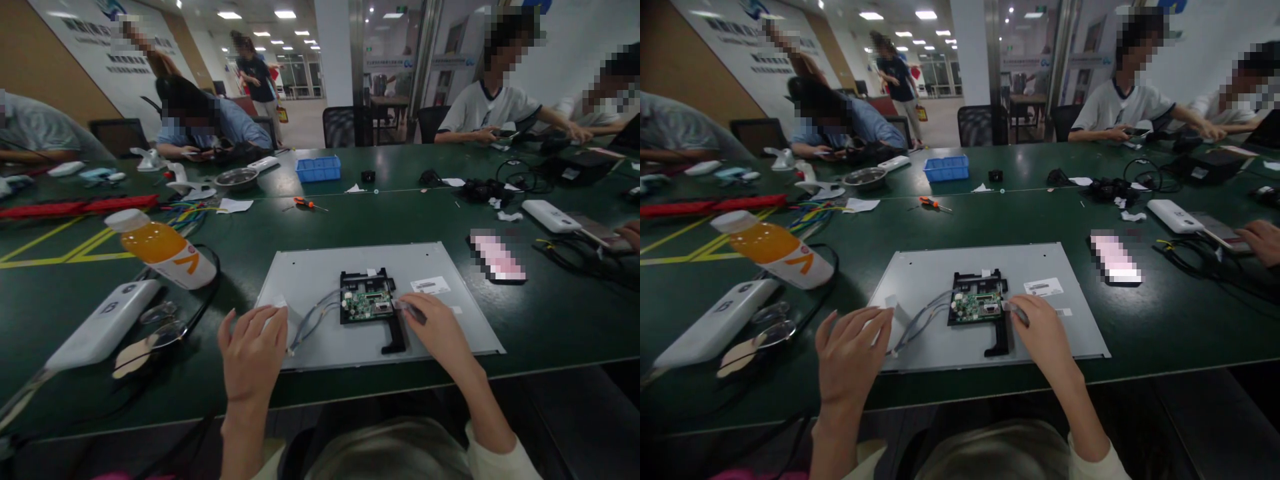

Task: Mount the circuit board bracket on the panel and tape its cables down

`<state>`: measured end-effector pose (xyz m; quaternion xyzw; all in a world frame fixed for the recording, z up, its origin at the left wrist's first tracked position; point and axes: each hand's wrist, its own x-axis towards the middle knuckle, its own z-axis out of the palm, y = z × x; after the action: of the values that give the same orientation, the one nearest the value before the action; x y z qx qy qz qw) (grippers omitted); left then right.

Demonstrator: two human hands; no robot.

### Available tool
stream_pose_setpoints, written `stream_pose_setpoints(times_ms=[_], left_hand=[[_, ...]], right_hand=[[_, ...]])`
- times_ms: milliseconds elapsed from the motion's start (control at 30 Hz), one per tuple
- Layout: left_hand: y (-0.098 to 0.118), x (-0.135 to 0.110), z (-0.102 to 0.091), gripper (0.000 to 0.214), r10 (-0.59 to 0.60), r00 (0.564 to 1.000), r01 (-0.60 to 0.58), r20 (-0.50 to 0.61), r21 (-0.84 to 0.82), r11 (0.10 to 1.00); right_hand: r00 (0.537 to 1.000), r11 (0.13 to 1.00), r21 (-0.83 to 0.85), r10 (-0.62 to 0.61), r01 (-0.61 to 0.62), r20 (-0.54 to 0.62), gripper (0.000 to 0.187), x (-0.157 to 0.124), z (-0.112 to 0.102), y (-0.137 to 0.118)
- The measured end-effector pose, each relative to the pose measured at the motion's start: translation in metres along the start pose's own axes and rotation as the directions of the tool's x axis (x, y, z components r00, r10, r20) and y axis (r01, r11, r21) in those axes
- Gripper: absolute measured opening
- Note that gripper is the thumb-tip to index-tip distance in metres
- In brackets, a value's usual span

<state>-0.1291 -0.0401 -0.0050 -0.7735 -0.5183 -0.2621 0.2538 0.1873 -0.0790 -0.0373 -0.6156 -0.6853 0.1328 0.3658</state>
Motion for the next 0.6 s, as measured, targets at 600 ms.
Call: stream_pose_setpoints(times_ms=[600], left_hand=[[0.036,-0.006,-0.005,0.018,-0.033,0.985,0.072,0.17,-0.228,0.971]], right_hand=[[0.999,0.999,0.003,-0.038,0.038,0.006,0.027,0.004,0.004,-0.004]])
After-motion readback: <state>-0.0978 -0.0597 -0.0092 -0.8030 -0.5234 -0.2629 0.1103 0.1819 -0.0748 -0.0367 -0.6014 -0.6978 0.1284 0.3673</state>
